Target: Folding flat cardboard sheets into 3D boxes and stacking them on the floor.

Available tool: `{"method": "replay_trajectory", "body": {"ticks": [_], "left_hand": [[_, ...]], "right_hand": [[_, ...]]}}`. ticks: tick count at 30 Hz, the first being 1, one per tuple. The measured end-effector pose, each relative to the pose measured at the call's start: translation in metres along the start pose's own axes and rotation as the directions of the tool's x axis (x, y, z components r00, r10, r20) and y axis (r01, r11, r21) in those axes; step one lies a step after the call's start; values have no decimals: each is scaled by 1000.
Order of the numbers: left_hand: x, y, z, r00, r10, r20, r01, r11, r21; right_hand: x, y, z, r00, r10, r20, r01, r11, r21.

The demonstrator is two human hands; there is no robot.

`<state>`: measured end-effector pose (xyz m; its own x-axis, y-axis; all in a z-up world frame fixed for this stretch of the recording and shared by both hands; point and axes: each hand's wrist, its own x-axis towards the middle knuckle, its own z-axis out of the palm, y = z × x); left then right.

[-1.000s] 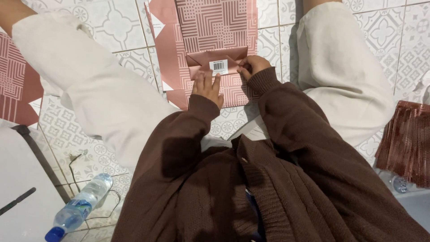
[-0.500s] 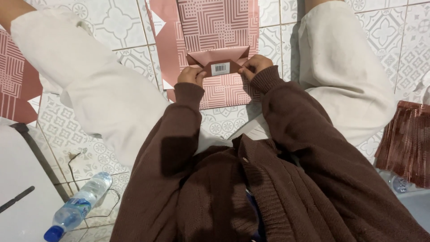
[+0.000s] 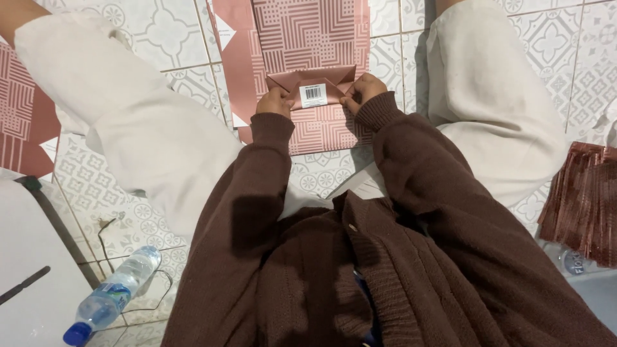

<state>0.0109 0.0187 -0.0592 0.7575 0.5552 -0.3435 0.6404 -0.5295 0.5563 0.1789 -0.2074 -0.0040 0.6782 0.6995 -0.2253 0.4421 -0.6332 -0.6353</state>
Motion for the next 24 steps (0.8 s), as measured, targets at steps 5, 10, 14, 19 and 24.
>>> {"method": "replay_trajectory", "body": {"ticks": [5, 10, 14, 19, 24], "left_hand": [[-1, -16, 18, 972, 187, -145, -188, 982, 11], [-19, -11, 24, 802, 525, -286, -459, 847, 268], [-47, 28, 7, 536, 775, -335, -513, 614, 600], [-78, 40, 11, 737, 661, -143, -462, 647, 607], [-78, 27, 29, 844, 534, -51, -421, 718, 554]], "right_hand": [[0, 1, 5, 1000, 22, -3, -22, 1000, -13], [0, -4, 2, 999, 39, 29, -38, 999, -21], [2, -3, 2, 1000, 9, 26, -9, 1000, -25], [1, 2, 7, 999, 15, 36, -14, 1000, -25], [3, 12, 15, 1000, 5, 17, -4, 997, -76]]}}
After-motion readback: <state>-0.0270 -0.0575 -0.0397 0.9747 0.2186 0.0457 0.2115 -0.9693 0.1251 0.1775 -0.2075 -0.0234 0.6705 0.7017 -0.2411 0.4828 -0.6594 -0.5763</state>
